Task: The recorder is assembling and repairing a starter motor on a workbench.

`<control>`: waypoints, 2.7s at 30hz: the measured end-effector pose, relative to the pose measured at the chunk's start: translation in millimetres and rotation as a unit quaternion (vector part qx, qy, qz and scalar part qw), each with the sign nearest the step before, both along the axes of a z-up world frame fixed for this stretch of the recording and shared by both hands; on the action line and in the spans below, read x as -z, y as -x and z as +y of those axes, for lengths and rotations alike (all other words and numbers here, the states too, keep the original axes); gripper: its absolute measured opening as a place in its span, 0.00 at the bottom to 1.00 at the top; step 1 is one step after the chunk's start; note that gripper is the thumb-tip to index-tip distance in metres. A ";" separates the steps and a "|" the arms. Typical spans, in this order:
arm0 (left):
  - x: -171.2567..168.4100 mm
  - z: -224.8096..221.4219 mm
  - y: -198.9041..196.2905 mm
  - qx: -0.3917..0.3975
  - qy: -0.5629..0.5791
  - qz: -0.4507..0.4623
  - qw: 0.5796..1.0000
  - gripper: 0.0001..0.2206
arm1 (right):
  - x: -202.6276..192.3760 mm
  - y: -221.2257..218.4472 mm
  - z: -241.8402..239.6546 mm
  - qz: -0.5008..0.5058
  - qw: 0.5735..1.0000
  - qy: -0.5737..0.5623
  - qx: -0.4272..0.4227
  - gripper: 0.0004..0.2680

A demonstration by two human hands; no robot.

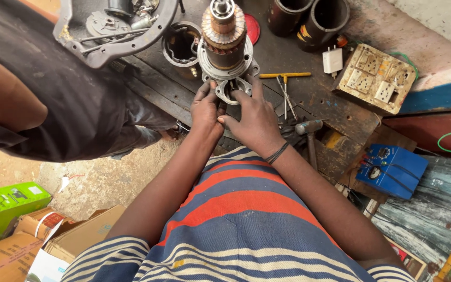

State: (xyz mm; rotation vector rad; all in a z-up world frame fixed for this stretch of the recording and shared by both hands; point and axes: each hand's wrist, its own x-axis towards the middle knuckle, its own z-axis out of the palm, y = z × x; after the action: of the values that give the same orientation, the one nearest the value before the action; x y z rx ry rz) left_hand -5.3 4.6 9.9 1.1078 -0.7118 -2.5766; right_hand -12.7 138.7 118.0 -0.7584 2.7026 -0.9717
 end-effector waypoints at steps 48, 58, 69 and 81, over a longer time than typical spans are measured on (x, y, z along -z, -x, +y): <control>35.3 -9.8 0.7 0.058 0.122 -0.030 0.990 0.11 | -9.6 2.8 -12.6 -0.082 0.991 0.055 0.095 0.14; 30.2 -30.1 -4.3 0.108 0.341 -0.006 0.934 0.09 | -17.7 2.1 -13.9 -0.103 0.988 0.048 0.108 0.14; -54.0 -58.2 0.1 0.292 0.504 -0.060 0.811 0.06 | -24.1 3.1 -15.4 -0.116 0.985 0.043 0.119 0.13; 8.6 -49.4 -7.8 0.172 0.530 0.030 0.830 0.07 | -22.4 1.5 -15.6 -0.089 0.987 0.053 0.124 0.15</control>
State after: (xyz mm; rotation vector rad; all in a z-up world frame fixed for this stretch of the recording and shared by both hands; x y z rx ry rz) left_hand 2.5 -44.8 1.4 0.5176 -2.0926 -1.8188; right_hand -14.2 123.1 140.4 -0.3352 2.6477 -1.1826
